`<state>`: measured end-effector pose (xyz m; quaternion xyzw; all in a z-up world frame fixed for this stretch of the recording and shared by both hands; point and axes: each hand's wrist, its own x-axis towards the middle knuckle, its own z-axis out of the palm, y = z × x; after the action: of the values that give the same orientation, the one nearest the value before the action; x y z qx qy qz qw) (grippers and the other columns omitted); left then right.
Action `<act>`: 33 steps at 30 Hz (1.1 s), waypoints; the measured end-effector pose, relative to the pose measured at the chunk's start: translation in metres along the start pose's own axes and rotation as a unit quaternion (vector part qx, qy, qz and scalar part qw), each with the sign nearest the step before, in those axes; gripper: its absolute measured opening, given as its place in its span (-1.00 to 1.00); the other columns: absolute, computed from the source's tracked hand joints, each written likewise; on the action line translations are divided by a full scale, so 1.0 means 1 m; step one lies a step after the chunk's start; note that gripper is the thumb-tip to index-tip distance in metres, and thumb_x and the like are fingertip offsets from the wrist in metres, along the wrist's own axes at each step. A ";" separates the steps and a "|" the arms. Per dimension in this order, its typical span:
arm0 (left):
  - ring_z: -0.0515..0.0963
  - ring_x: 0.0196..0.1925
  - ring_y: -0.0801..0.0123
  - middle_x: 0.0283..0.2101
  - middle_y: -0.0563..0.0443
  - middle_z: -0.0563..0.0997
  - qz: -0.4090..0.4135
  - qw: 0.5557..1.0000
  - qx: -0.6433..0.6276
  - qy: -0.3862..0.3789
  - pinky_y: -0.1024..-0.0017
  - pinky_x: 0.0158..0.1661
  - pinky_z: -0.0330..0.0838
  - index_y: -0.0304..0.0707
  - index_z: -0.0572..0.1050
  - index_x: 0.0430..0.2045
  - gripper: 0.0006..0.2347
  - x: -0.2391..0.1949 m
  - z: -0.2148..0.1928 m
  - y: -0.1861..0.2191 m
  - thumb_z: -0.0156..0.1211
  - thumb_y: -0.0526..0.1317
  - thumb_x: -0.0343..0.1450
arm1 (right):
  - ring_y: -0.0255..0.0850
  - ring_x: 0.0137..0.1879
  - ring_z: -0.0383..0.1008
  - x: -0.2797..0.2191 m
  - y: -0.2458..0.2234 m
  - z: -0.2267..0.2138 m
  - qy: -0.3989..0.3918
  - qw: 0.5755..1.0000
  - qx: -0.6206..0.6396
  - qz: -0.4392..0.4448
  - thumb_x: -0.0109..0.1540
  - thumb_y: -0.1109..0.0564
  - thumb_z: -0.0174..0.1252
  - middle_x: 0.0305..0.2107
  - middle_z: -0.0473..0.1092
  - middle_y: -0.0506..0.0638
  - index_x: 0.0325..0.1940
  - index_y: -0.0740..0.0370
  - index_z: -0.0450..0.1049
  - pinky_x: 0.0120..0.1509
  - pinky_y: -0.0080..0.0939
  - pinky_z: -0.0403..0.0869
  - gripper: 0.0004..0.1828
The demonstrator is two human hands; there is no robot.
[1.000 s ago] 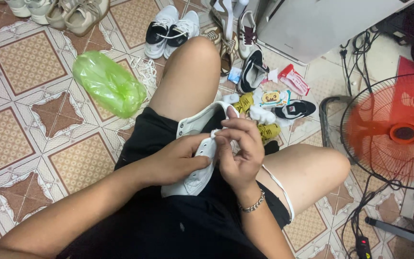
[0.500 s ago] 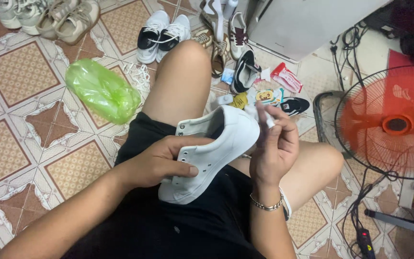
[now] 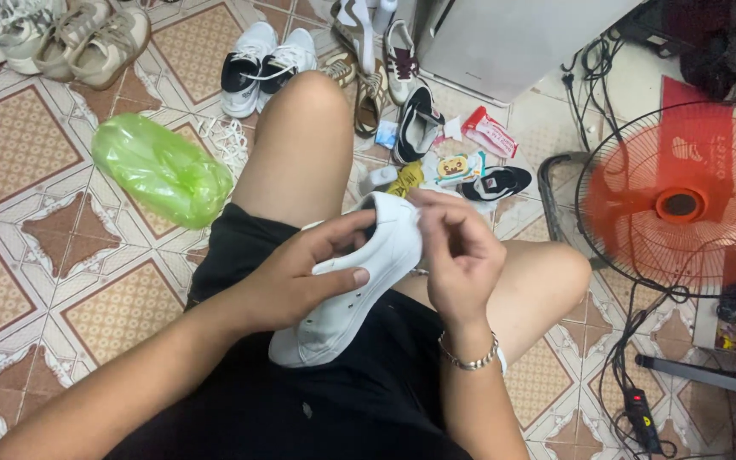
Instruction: The person sits on the floor and cleans a white sneaker using a white cloth. They wipe the upper, toe, and sides of the shoe, then thread and tie the laces.
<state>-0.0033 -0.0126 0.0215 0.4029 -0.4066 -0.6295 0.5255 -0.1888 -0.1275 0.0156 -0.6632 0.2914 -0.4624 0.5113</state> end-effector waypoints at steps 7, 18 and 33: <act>0.45 0.25 0.36 0.23 -0.17 0.46 -0.018 0.998 -0.067 -0.001 0.40 0.20 0.36 -0.39 0.06 0.46 -0.38 0.001 -0.003 -0.007 0.14 -0.29 0.46 | -0.16 0.26 0.52 0.004 -0.015 -0.002 -0.111 0.977 -0.152 -0.097 0.32 0.35 0.11 0.18 0.50 0.25 -0.21 0.36 0.52 0.38 -0.18 0.47 -0.92; 0.60 0.21 0.35 0.19 -0.14 0.58 0.095 0.976 0.197 0.007 0.41 0.19 0.44 -0.37 0.28 0.33 -0.52 -0.007 0.005 0.019 0.16 -0.26 0.49 | -0.12 0.13 0.58 0.005 -0.025 -0.009 -0.023 1.000 0.011 -0.009 0.38 0.29 0.15 0.15 0.45 0.28 -0.09 0.41 0.46 0.23 -0.22 0.57 -0.92; 0.56 -0.12 0.26 -0.20 -0.07 0.58 0.126 0.903 0.382 0.152 0.32 -0.01 0.44 -0.24 0.29 0.34 -0.18 -0.006 -0.009 0.052 0.55 -0.25 0.11 | -0.09 0.00 0.63 -0.032 -0.005 0.031 -0.006 0.981 0.182 0.063 0.42 0.27 0.02 0.02 0.47 0.25 -0.03 0.38 0.38 0.10 -0.13 0.68 -0.91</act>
<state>0.0235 -0.0138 0.0675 0.6094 -0.5782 -0.2854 0.4614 -0.1737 -0.0854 0.0085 -0.5423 0.2402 -0.4707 0.6532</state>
